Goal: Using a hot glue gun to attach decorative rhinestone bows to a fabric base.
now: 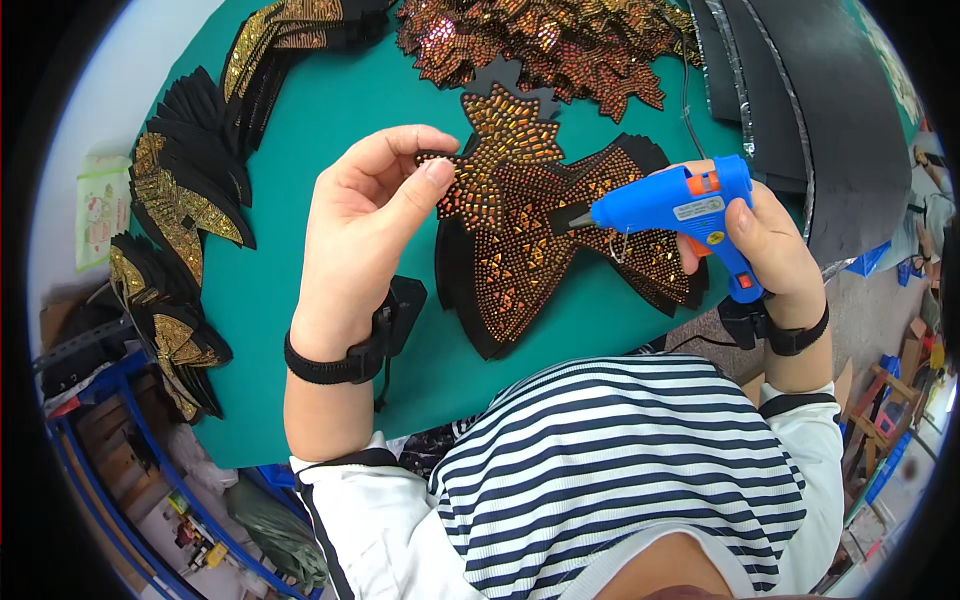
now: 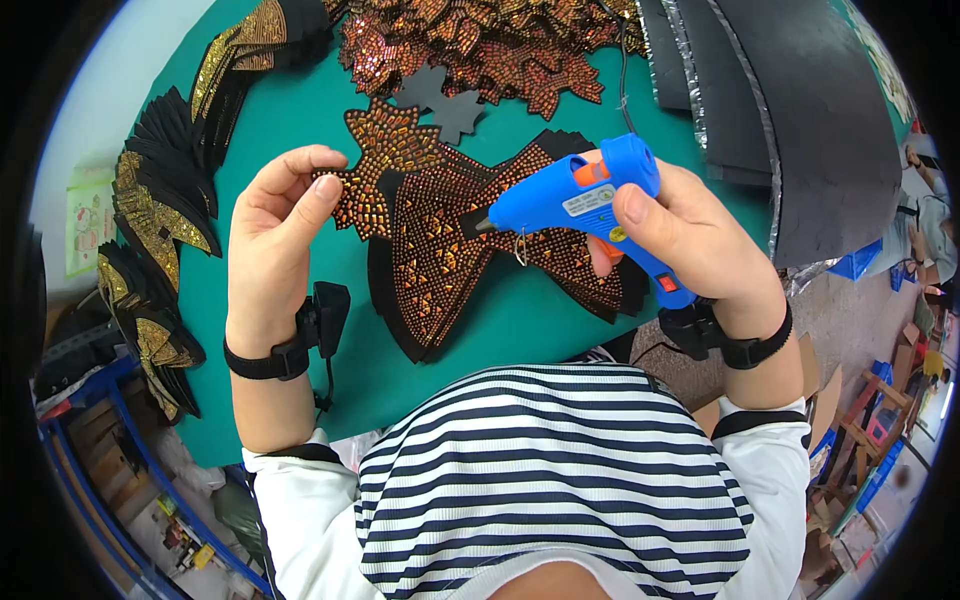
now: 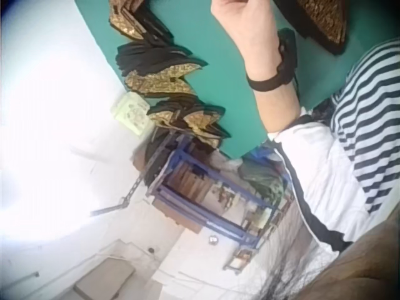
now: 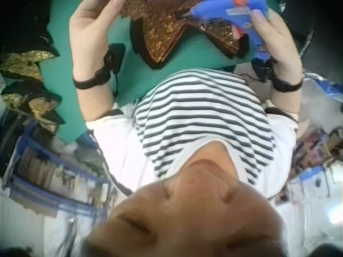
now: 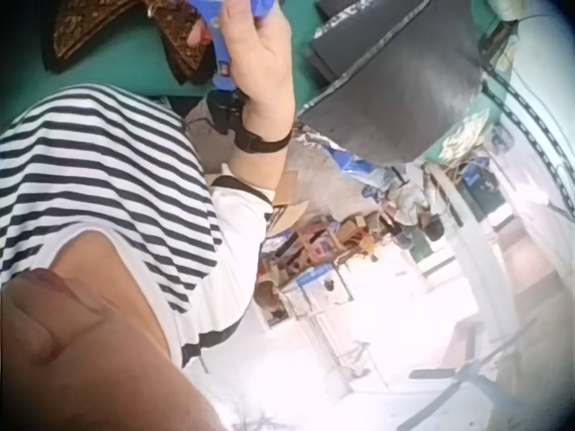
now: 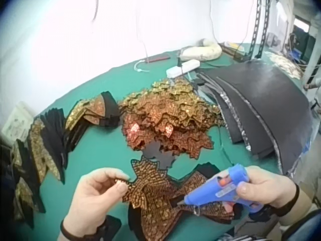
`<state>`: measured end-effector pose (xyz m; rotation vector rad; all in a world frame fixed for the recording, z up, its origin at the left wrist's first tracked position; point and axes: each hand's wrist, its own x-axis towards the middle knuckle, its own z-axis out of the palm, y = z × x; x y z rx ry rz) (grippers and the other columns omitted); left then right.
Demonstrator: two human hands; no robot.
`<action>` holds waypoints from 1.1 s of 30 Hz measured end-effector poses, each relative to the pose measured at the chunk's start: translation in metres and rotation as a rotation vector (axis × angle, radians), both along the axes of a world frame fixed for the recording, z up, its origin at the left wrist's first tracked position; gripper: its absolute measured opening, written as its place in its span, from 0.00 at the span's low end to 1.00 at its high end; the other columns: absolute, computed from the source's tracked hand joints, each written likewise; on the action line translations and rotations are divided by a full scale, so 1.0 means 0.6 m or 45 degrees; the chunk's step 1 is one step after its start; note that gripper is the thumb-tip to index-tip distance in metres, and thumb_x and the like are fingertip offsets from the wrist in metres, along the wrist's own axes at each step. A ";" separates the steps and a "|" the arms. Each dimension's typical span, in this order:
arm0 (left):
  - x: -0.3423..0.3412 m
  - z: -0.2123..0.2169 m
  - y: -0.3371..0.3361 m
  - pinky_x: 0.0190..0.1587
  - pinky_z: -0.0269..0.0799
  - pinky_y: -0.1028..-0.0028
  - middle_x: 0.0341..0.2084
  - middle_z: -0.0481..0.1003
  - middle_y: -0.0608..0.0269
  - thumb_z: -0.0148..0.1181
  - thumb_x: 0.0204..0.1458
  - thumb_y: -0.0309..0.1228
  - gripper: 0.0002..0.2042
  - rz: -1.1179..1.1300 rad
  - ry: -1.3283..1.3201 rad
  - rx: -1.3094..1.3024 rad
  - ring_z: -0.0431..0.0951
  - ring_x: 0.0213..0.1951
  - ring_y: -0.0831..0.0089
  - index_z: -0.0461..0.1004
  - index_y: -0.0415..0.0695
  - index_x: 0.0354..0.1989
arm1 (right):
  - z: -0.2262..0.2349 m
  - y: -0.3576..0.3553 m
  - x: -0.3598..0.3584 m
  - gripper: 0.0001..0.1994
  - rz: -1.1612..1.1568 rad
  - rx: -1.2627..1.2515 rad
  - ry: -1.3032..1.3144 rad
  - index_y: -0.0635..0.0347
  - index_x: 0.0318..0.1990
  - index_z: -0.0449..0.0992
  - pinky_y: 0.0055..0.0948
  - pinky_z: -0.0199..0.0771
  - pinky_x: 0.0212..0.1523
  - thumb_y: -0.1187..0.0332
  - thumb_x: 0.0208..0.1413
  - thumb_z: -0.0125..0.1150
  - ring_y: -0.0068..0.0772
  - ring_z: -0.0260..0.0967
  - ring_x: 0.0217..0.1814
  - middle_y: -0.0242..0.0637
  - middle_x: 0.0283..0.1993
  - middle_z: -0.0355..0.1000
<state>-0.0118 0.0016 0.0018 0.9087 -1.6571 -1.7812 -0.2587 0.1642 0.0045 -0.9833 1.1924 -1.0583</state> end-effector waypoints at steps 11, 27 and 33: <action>0.000 -0.011 -0.004 0.35 0.63 0.85 0.28 0.71 0.70 0.56 0.48 0.24 0.08 -0.046 -0.018 0.023 0.68 0.31 0.86 0.71 0.37 0.37 | -0.006 -0.005 0.004 0.26 -0.040 0.022 0.063 0.66 0.50 0.62 0.19 0.61 0.27 0.50 0.55 0.47 0.21 0.62 0.23 0.36 0.33 0.66; -0.001 -0.018 -0.005 0.38 0.63 0.84 0.31 0.71 0.69 0.56 0.48 0.24 0.09 -0.076 -0.023 0.037 0.68 0.32 0.85 0.71 0.38 0.38 | -0.006 -0.007 0.002 0.26 -0.039 0.035 0.163 0.65 0.49 0.63 0.18 0.58 0.23 0.49 0.54 0.46 0.19 0.59 0.21 0.34 0.29 0.65; -0.002 -0.018 -0.004 0.38 0.63 0.84 0.32 0.71 0.69 0.56 0.48 0.24 0.09 -0.087 -0.027 0.044 0.68 0.33 0.85 0.71 0.38 0.39 | -0.003 -0.008 0.008 0.25 -0.069 0.006 0.153 0.65 0.48 0.64 0.17 0.58 0.23 0.51 0.55 0.47 0.18 0.59 0.21 0.33 0.28 0.65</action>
